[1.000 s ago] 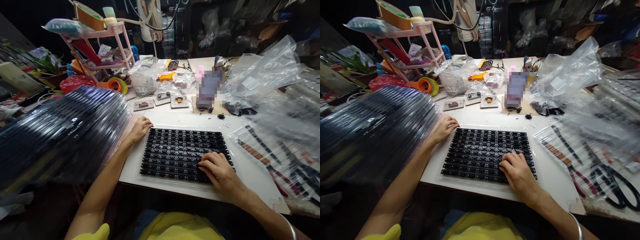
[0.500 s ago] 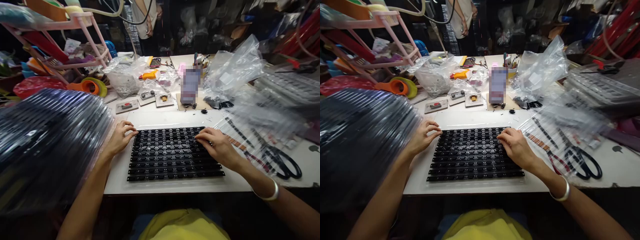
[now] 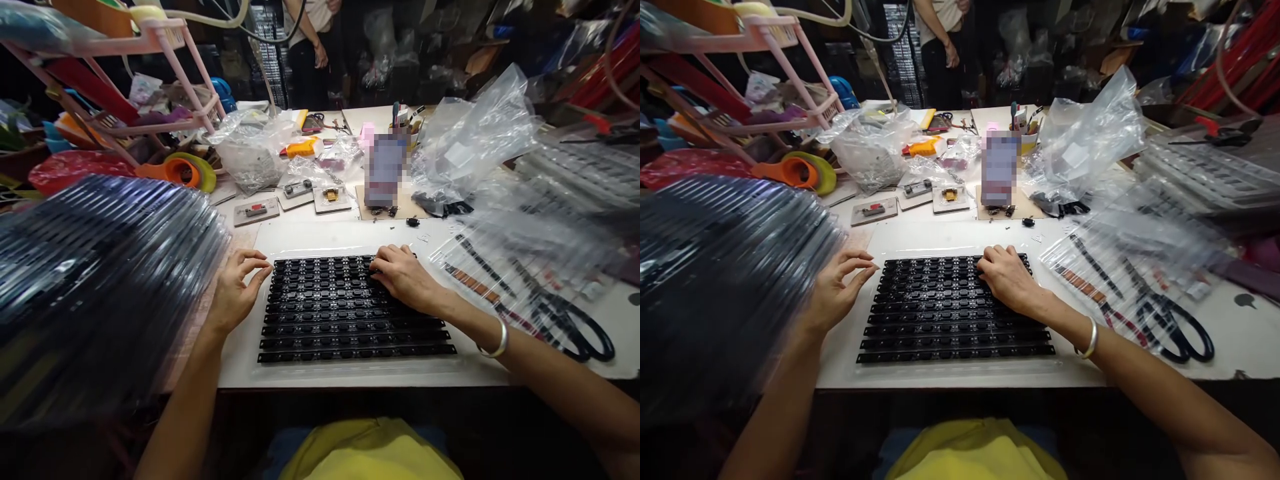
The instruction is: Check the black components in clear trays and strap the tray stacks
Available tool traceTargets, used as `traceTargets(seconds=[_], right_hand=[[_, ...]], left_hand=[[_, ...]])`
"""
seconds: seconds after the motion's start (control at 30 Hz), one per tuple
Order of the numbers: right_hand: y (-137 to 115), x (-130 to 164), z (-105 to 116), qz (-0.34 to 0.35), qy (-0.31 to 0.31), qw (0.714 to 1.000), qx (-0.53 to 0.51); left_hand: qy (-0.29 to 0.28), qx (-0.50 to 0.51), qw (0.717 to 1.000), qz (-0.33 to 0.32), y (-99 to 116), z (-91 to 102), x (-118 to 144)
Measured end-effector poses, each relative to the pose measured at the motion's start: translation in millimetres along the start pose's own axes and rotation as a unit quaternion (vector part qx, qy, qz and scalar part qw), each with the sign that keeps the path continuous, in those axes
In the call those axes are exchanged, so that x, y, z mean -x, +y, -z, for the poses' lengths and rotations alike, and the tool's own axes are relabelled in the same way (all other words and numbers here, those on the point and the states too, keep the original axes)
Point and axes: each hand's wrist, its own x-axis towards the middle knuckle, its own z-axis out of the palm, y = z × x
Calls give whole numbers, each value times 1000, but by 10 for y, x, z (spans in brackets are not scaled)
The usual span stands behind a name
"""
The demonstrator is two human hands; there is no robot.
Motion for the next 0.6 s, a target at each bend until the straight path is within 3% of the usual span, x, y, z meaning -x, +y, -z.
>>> traceTargets(seconds=[0.33,0.6], right_hand=[[-77,-104,56,17,16,999,-42],[-177,-246,-21,48,-17,999,8]], left_hand=[[-7,22,1000,17,-71,-38,48],[6,24,999,25,-81,-36,75]])
